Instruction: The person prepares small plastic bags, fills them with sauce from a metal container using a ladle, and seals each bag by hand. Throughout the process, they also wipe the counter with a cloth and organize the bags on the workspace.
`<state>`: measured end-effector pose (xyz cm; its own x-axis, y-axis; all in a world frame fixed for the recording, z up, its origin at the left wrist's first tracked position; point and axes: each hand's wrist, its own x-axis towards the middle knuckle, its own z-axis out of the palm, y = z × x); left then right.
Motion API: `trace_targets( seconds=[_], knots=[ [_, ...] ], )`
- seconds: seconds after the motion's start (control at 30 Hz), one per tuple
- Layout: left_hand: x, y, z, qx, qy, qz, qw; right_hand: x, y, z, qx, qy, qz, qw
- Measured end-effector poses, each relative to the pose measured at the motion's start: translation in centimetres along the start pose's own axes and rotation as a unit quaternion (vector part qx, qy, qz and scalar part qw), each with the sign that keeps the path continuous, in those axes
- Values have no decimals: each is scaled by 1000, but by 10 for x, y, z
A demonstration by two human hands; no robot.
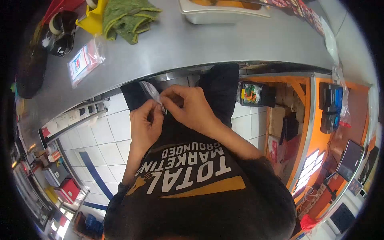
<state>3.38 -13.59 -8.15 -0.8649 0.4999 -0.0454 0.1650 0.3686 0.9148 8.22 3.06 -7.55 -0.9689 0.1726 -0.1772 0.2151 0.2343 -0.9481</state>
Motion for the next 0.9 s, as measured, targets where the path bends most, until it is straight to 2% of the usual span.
trace_targets(
  seconds=[0.07,0.2,0.27,0.3,0.4,0.47,0.57,0.67,0.8,0.9],
  knots=[
    [-1,-3,2,32,7,-13,999,-3,1,-3,-24,11,-1,1000],
    [-3,-2,8,159,46,-49,985,-9,4,-2,-169,66,-79,980],
    [2,13,12,149,105,25,983,-10,-5,-4,-276,56,-158,946],
    [3,18,12,144,134,62,978,-12,-9,-4,-278,55,-179,942],
    [1,11,-3,220,99,238,941,-12,-24,-7,-270,71,-250,927],
    [2,20,-13,238,136,286,918,-9,-39,-10,-247,109,-301,914],
    [9,35,-23,265,200,340,880,-10,-62,-14,-249,100,-237,934],
    [19,48,-26,282,219,318,878,6,-63,-17,-168,186,-258,933],
    [36,53,-17,254,346,296,853,20,-65,-6,-4,236,-252,938],
    [54,49,-10,134,395,293,860,36,-60,4,194,244,-275,909]
  ],
)
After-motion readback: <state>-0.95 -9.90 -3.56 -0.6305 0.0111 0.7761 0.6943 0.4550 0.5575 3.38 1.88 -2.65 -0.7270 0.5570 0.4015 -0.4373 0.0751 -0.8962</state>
